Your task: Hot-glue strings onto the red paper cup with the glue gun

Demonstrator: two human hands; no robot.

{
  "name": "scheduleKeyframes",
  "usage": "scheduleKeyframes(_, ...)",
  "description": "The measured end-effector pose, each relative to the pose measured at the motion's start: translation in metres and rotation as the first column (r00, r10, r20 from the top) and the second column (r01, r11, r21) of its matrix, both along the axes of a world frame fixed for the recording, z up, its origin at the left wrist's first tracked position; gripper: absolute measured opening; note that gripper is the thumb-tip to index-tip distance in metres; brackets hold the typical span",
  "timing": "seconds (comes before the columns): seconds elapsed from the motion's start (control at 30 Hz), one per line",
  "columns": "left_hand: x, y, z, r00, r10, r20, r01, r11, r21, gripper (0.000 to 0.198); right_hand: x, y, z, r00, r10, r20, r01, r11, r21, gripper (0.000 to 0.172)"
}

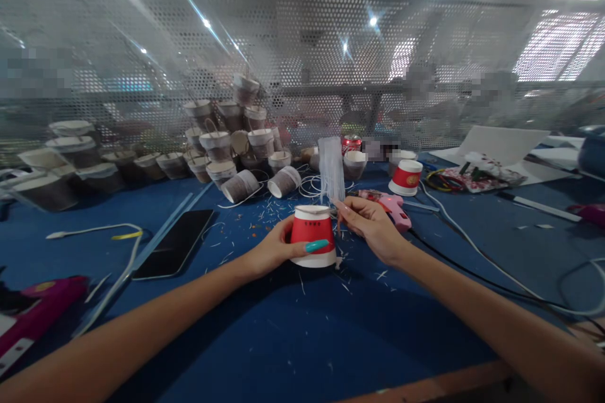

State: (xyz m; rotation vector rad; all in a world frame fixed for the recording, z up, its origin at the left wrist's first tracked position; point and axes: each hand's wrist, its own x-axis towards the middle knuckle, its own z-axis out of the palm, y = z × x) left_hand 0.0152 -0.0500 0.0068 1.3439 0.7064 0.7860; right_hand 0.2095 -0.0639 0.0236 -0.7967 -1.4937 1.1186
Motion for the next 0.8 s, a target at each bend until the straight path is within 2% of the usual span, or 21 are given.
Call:
scheduleKeyframes(0.47, 0.0023, -0.0064, 0.0052, 0.997, -0.075, 0.005, 0.075, 0.997, -0.032, 0.057, 0.0000, 0.0008, -0.0035, 0.998, -0.023, 0.053, 0.020, 0.999, 0.049, 0.033)
scheduleKeyframes(0.8, 0.0009, -0.0080, 0.0025, 0.993, -0.115, 0.026, 0.117, 0.988, -0.098, 0.060, -0.0003, -0.0003, -0.0035, 0.994, -0.019, 0.105, 0.008, 0.995, 0.103, 0.032)
